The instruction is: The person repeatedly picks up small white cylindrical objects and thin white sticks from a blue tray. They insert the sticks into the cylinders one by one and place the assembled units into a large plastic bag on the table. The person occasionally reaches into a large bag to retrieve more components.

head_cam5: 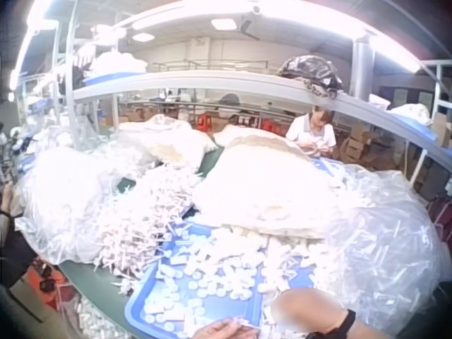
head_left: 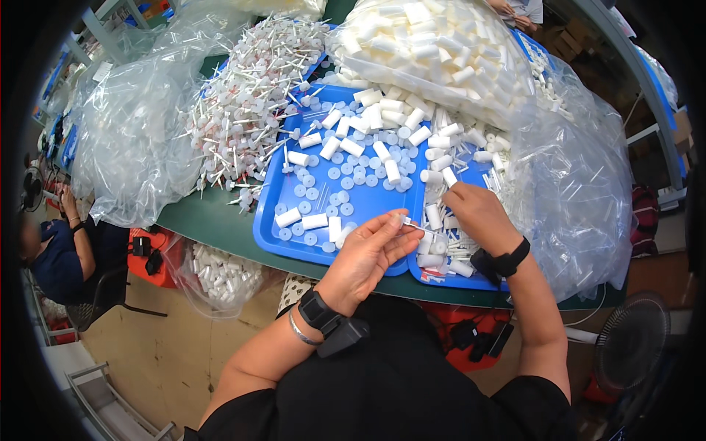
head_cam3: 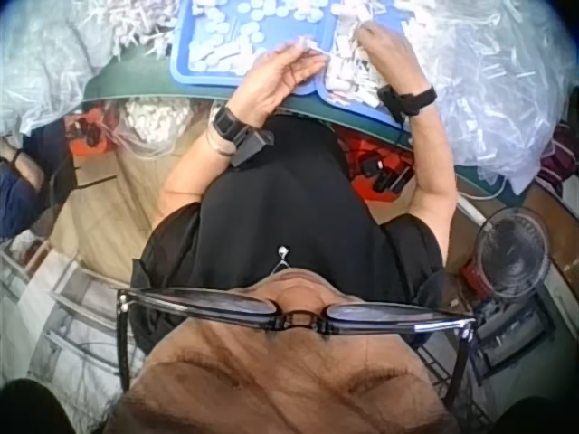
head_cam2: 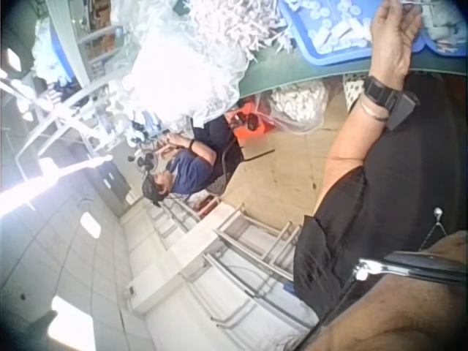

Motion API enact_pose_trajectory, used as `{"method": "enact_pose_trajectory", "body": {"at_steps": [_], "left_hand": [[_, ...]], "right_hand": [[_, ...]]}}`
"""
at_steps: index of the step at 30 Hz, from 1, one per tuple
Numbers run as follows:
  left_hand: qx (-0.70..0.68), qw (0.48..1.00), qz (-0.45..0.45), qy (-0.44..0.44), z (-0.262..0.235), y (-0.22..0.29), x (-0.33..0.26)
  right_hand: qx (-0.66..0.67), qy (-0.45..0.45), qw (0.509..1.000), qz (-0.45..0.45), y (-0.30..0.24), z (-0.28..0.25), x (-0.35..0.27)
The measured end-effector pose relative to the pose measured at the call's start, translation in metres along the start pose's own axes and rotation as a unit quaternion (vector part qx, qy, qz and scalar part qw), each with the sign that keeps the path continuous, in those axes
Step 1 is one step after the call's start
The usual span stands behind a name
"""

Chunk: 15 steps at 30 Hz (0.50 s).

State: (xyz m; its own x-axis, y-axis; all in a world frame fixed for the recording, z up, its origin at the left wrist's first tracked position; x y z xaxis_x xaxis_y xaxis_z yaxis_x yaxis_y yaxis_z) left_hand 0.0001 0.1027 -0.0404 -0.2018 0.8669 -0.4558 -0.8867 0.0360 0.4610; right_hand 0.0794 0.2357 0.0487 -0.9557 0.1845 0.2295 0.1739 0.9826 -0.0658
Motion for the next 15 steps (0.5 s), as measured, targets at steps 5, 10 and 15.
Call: {"method": "enact_pose_trajectory", "body": {"at_steps": [5,10,15], "left_hand": [[-0.024,0.998,0.049,0.01,0.001,0.018,-0.002],[-0.033,0.997,0.061,0.019,0.002,0.021,-0.001],[-0.032,0.997,0.066,0.023,-0.002,0.021,0.001]], "right_hand": [[0.227,0.025,0.966,0.123,-0.013,-0.021,-0.008],[0.311,0.047,0.939,0.142,-0.026,-0.023,-0.013],[0.307,0.058,0.94,0.138,-0.029,-0.025,-0.013]]}}
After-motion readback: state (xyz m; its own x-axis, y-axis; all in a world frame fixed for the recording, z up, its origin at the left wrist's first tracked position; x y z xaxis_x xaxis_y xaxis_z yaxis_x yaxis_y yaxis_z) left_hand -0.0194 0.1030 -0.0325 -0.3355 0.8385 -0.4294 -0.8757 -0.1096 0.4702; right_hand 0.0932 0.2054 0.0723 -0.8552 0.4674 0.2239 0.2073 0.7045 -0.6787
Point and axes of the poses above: each hand's wrist, its own x-axis towards the middle knuckle, its own z-axis out of the palm, y = z × x, the point moved 10 cm from there along x, towards the middle knuckle, and after that the axes turned 3 degrees about y, right-handed, at the moved point
